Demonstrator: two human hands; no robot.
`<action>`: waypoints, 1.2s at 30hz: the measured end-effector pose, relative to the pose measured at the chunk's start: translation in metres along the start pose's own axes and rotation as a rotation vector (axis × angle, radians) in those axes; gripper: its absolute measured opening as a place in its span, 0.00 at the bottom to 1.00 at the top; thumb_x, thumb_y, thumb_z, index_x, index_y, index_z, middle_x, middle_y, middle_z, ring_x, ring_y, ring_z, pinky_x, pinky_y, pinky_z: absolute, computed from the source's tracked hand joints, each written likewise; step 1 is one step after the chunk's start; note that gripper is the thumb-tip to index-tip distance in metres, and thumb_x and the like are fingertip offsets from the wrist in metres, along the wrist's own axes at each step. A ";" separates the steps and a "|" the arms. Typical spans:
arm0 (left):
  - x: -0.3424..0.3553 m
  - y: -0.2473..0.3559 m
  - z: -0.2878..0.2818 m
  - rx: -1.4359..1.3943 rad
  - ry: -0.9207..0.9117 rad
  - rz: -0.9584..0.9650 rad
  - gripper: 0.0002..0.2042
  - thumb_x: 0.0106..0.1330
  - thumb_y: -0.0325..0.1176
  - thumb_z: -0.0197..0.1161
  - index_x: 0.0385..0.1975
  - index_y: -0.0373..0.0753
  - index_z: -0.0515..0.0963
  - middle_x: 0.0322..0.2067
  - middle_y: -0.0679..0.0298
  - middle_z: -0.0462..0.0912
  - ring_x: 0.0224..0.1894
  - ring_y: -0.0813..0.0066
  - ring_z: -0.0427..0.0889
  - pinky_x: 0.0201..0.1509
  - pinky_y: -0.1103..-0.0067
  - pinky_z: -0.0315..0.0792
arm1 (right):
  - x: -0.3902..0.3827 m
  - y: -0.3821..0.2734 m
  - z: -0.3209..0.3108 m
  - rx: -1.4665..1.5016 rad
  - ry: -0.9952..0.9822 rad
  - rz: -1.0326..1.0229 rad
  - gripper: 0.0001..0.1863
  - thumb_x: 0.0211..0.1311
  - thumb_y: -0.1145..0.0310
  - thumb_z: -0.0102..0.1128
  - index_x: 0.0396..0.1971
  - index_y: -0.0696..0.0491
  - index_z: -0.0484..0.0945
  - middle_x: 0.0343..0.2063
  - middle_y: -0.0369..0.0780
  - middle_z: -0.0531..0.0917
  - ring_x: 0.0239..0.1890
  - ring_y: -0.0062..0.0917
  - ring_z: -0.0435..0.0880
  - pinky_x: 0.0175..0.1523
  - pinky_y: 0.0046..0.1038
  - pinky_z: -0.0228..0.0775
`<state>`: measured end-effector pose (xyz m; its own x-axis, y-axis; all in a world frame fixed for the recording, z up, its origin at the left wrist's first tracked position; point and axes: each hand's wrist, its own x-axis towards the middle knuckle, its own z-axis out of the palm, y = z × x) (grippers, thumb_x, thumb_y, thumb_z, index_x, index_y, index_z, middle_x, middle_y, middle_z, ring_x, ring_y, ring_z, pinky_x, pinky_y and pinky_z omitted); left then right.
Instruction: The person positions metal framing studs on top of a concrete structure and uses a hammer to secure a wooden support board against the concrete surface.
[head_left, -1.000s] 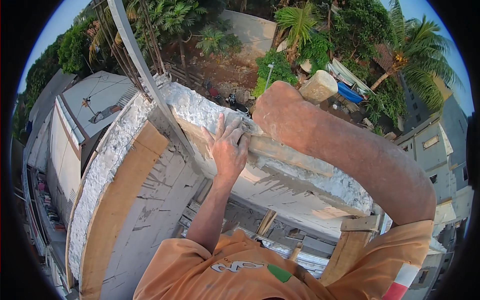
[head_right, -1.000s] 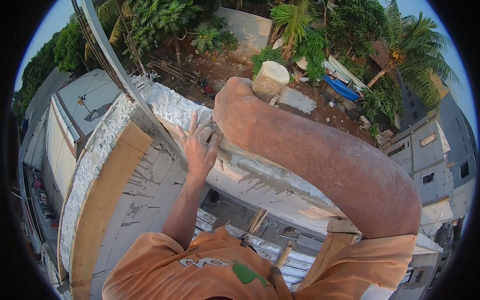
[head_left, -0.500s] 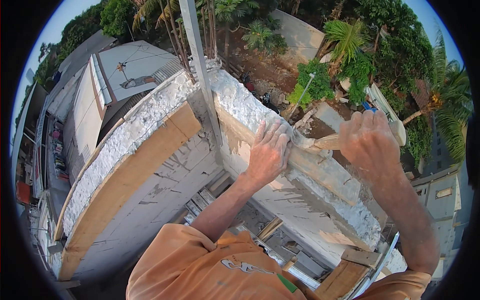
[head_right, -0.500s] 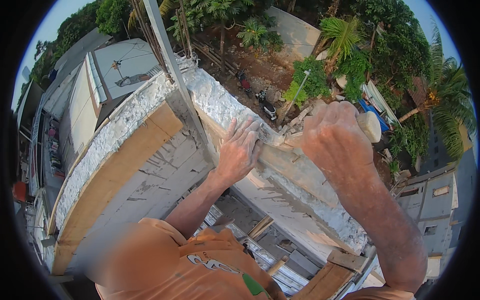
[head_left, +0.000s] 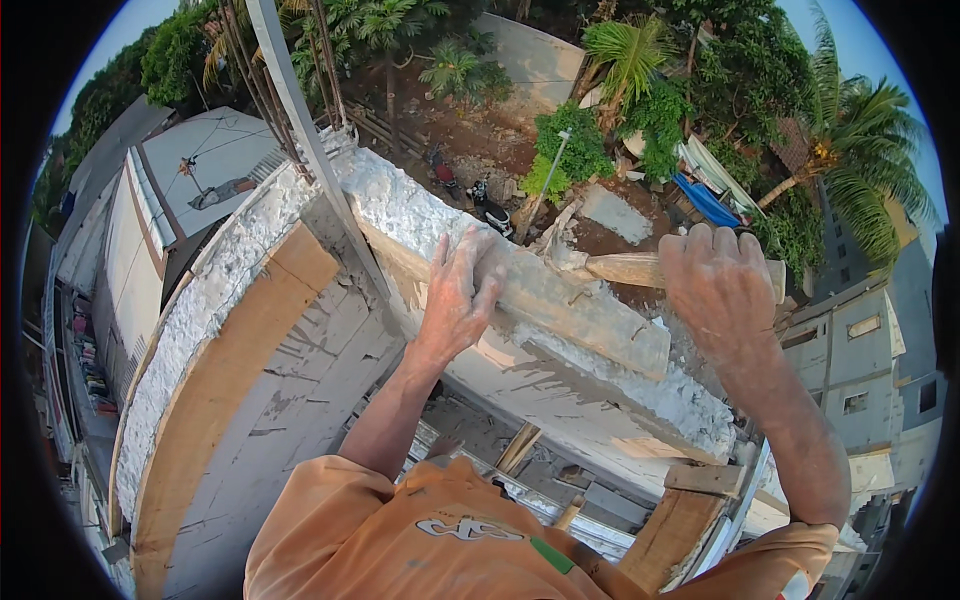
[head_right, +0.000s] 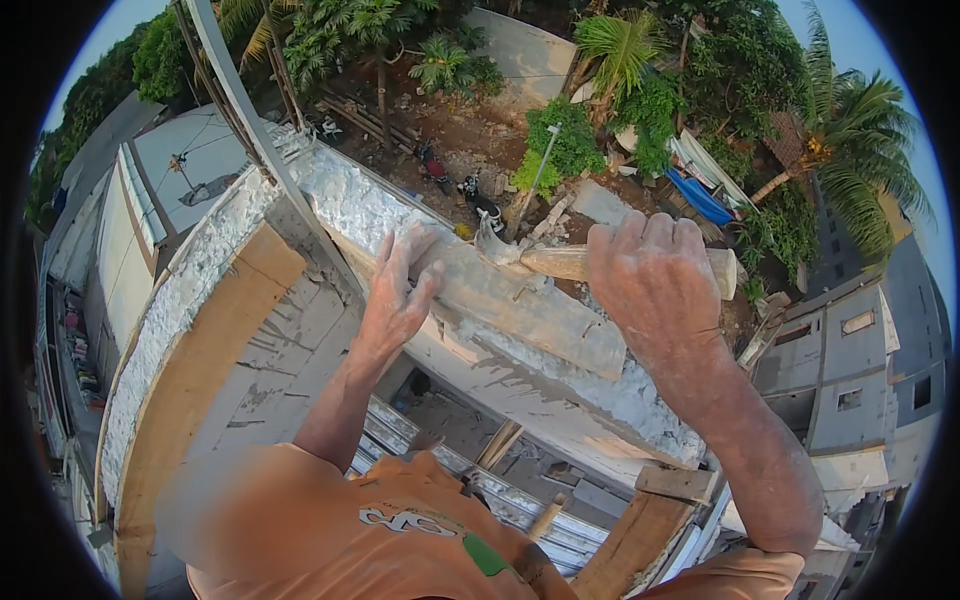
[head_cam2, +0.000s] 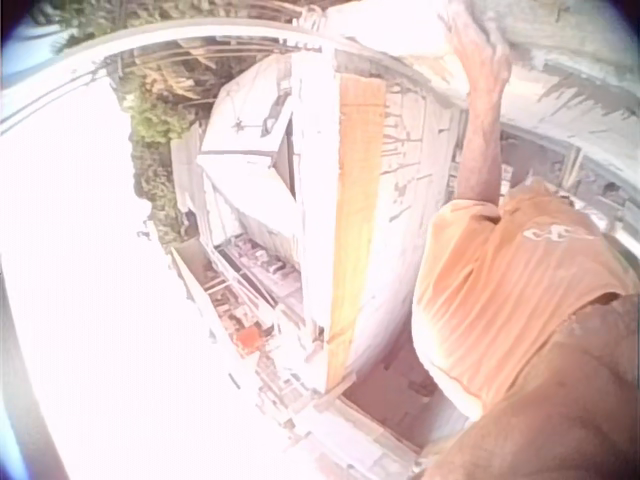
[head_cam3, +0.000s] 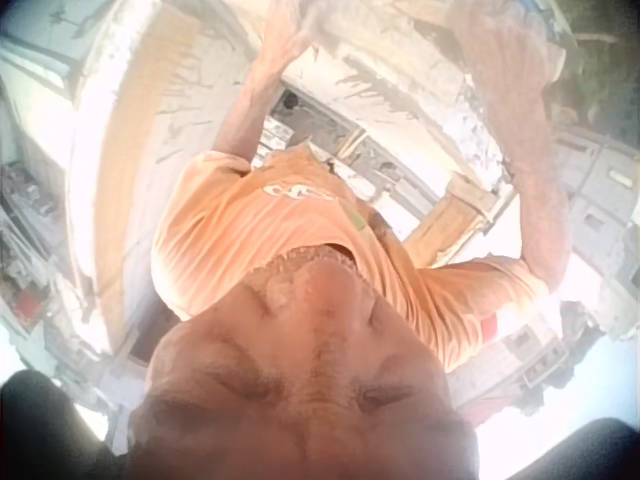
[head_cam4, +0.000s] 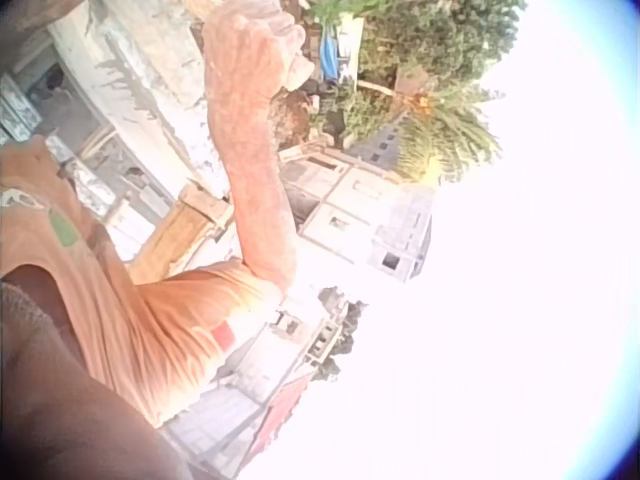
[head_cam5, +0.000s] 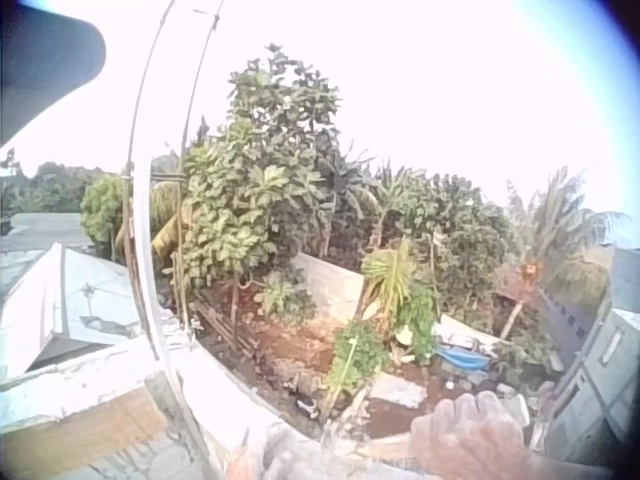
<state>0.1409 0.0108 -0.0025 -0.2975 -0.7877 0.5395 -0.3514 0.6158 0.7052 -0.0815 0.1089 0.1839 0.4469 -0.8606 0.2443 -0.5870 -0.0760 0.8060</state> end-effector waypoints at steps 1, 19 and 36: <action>0.002 0.007 -0.004 -0.058 -0.007 -0.057 0.16 0.66 0.28 0.59 0.53 0.38 0.77 0.60 0.57 0.76 0.71 0.57 0.63 0.76 0.54 0.40 | 0.000 0.000 0.001 -0.002 0.001 -0.009 0.05 0.47 0.72 0.62 0.21 0.51 0.74 0.19 0.35 0.73 0.25 0.24 0.76 0.31 0.28 0.67; 0.040 0.026 -0.022 -0.102 0.210 0.152 0.07 0.71 0.29 0.60 0.44 0.34 0.78 0.37 0.60 0.88 0.43 0.73 0.85 0.62 0.67 0.71 | 0.011 -0.008 0.003 -0.186 0.127 -0.062 0.07 0.47 0.72 0.67 0.22 0.50 0.75 0.18 0.36 0.73 0.26 0.23 0.77 0.35 0.28 0.72; -0.138 0.029 0.005 -0.836 -0.418 -0.483 0.10 0.75 0.28 0.52 0.51 0.31 0.70 0.40 0.53 0.86 0.39 0.80 0.80 0.47 0.81 0.72 | -0.218 -0.015 -0.126 1.043 0.116 1.493 0.17 0.57 0.68 0.71 0.43 0.59 0.78 0.24 0.31 0.76 0.25 0.16 0.72 0.32 0.20 0.62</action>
<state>0.1673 0.1378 -0.0586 -0.6273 -0.7784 0.0269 0.1626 -0.0971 0.9819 -0.0852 0.3608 0.1867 -0.7746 -0.4629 0.4309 -0.6063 0.3496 -0.7143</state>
